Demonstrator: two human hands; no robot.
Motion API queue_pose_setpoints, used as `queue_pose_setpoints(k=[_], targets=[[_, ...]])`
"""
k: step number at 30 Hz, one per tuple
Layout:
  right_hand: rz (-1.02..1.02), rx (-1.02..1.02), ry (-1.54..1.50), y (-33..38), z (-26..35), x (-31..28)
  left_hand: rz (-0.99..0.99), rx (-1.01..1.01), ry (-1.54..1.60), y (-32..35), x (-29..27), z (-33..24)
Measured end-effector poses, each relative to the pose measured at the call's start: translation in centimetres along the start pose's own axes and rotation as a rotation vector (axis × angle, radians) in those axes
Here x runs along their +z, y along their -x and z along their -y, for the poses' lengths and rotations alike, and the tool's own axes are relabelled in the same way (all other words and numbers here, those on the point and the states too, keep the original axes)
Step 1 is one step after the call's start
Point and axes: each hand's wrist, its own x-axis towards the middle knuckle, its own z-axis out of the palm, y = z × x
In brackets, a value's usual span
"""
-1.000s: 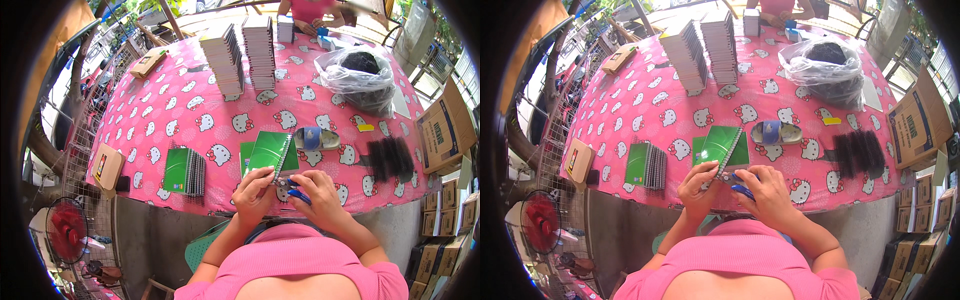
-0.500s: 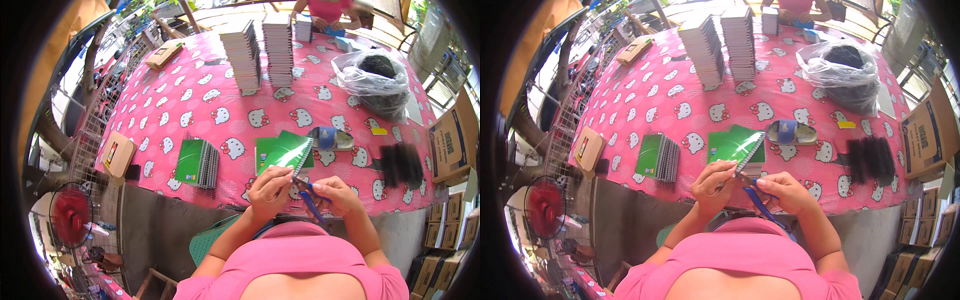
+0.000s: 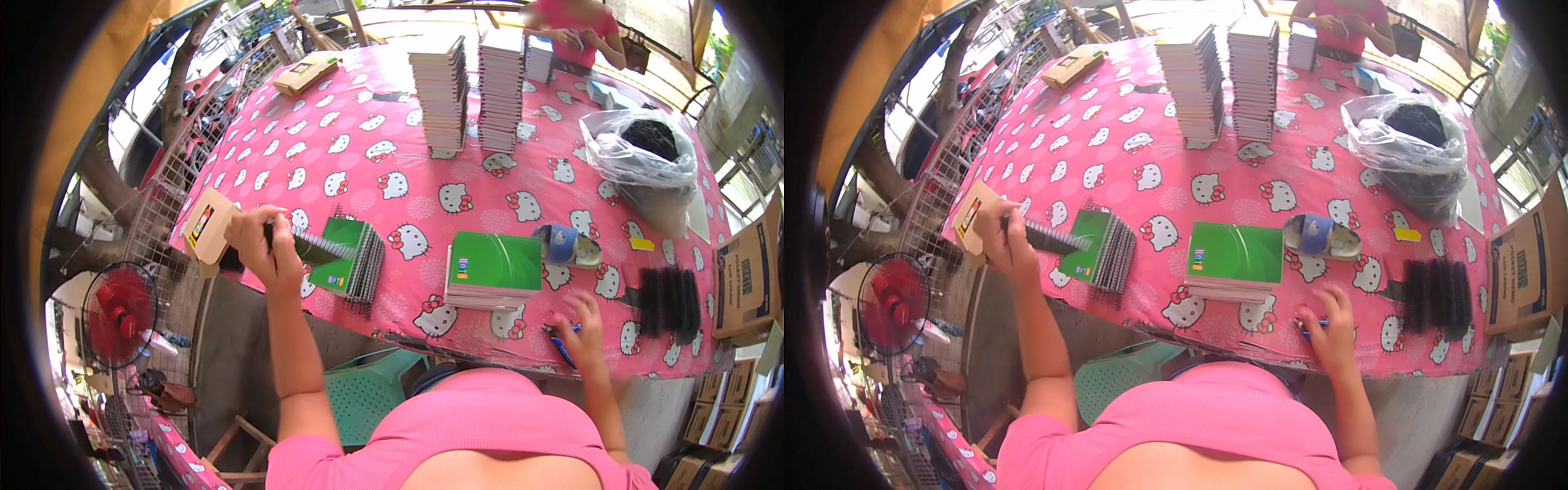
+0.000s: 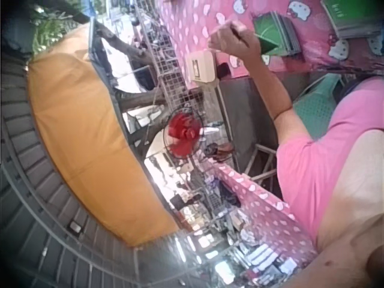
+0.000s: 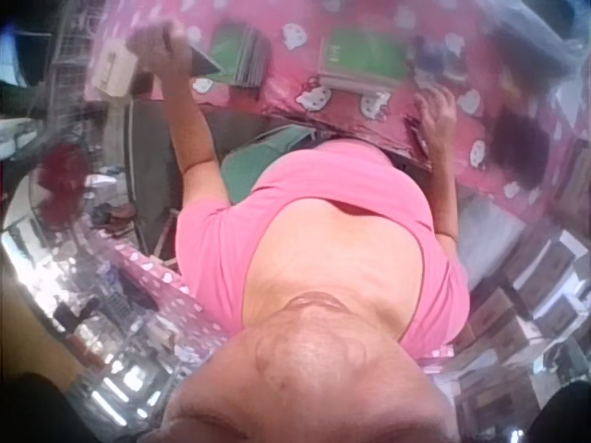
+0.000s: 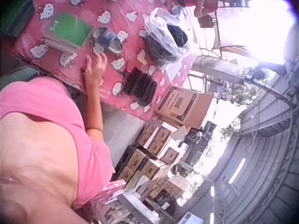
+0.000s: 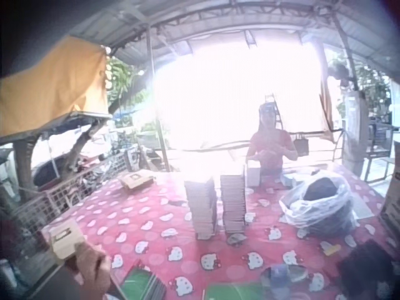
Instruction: The person assembles spiral notebooks by inserting wire coils into pre-punched holes in paper stacks and covers, then trims the excess wire with pliers.
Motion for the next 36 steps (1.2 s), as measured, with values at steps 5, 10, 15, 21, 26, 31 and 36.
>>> queue_pose_setpoints(k=[5, 10, 15, 21, 26, 31, 36], targets=[[0.064, 0.293, -0.282, -8.8, 6.7, 1.0, 0.74, -0.103, -0.147, 3.6, 4.9, 6.1], [0.163, 0.414, -0.541, -9.3, 4.3, 2.8, 1.09, -0.223, -0.299, 5.4, 6.7, 5.1], [0.057, 0.368, -0.395, -9.2, 6.7, -0.3, 0.545, -0.331, 0.35, 3.7, 6.6, -4.0], [0.005, -0.006, -0.645, -8.1, 7.5, 3.4, 0.429, -0.681, 0.849, 7.1, 11.5, -14.3], [0.043, 0.027, -0.686, -7.9, 7.9, 3.1, 0.267, -0.277, 0.359, 5.4, 12.0, -17.2], [-0.226, -0.132, -0.127, -8.7, -0.2, -1.8, 0.391, -0.163, 0.324, 4.6, 13.2, -16.7], [-0.115, 0.409, 0.521, -3.4, -17.6, -5.2, 0.43, -0.147, 0.409, 4.1, 14.0, -16.9]])
